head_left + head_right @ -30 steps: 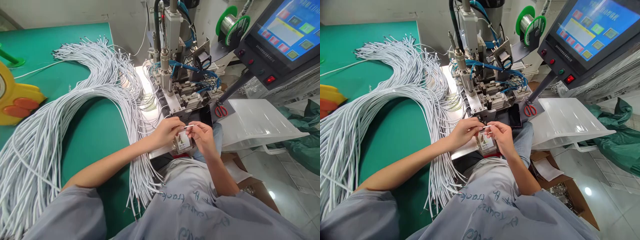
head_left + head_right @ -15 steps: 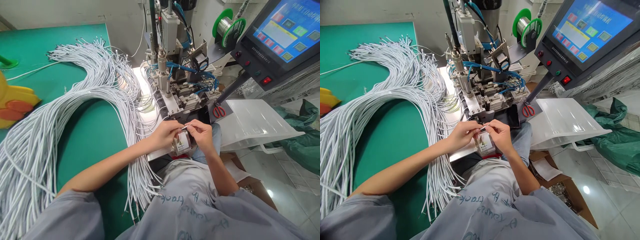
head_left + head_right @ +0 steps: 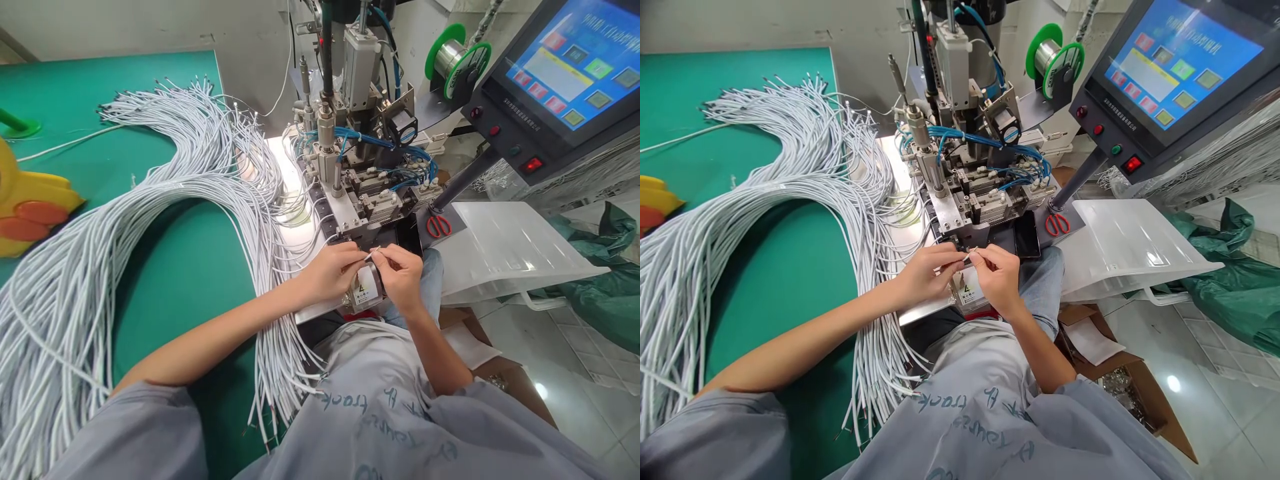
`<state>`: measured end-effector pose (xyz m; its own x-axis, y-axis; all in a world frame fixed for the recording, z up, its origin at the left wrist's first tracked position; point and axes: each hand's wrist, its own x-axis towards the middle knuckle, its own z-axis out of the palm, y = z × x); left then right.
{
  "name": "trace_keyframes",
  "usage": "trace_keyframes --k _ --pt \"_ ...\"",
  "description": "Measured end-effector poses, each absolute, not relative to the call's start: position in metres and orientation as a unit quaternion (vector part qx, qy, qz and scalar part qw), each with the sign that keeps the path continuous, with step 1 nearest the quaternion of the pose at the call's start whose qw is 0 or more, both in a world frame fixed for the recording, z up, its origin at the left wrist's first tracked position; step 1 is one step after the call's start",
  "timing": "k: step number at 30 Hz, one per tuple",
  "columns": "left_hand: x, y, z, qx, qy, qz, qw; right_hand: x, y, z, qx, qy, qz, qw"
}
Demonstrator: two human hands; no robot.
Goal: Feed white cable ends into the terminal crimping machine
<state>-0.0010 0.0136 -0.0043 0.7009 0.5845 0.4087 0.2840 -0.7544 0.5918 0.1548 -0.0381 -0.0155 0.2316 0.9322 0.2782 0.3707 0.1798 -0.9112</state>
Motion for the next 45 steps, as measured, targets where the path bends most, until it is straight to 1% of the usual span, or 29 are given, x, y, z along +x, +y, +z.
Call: trace_keyframes --k 1,3,4,6,8,10,14,17,19,21,26,28,34,38,45 --pt "-0.002 0.014 -0.004 0.905 0.246 0.280 0.204 0.157 -0.038 -0.013 -0.584 -0.587 0.249 0.502" --pt "-0.005 0.016 -0.003 0.934 0.246 0.235 0.113 0.162 -0.036 -0.009 -0.579 -0.625 0.253 0.460" --pt "-0.006 0.017 -0.003 0.941 0.247 0.216 0.084 0.164 -0.035 -0.008 -0.574 -0.629 0.269 0.449" --pt "-0.006 0.018 -0.005 0.942 0.254 0.205 0.074 0.165 -0.033 -0.009 -0.568 -0.615 0.299 0.458" --pt "-0.004 0.017 -0.007 0.929 0.266 0.229 0.116 0.162 -0.032 -0.014 -0.564 -0.588 0.305 0.492" --pt "-0.001 0.014 -0.010 0.905 0.274 0.270 0.182 0.157 -0.032 -0.020 -0.564 -0.563 0.295 0.527" --pt "0.004 0.010 -0.012 0.855 0.280 0.308 0.308 0.149 -0.036 -0.024 -0.557 -0.537 0.286 0.565" --pt "0.005 0.010 -0.012 0.836 0.279 0.310 0.357 0.145 -0.039 -0.024 -0.551 -0.523 0.284 0.585" --pt "0.003 0.011 -0.011 0.841 0.276 0.299 0.358 0.144 -0.039 -0.027 -0.556 -0.513 0.285 0.588" --pt "0.002 0.014 -0.010 0.867 0.282 0.261 0.318 0.146 -0.035 -0.033 -0.567 -0.509 0.303 0.572" --pt "-0.002 0.022 -0.013 0.929 0.333 0.102 0.126 0.162 -0.015 -0.055 -0.590 -0.486 0.385 0.517" --pt "-0.002 0.025 -0.019 0.934 0.341 0.057 0.089 0.168 -0.008 -0.061 -0.590 -0.475 0.417 0.502" --pt "-0.001 0.028 -0.032 0.938 0.337 0.030 0.078 0.169 0.000 -0.067 -0.588 -0.437 0.484 0.478" --pt "-0.002 0.028 -0.029 0.939 0.331 0.050 0.081 0.167 0.002 -0.068 -0.586 -0.436 0.491 0.475" --pt "-0.003 0.027 -0.024 0.949 0.310 0.023 0.057 0.171 0.003 -0.068 -0.583 -0.458 0.490 0.459"
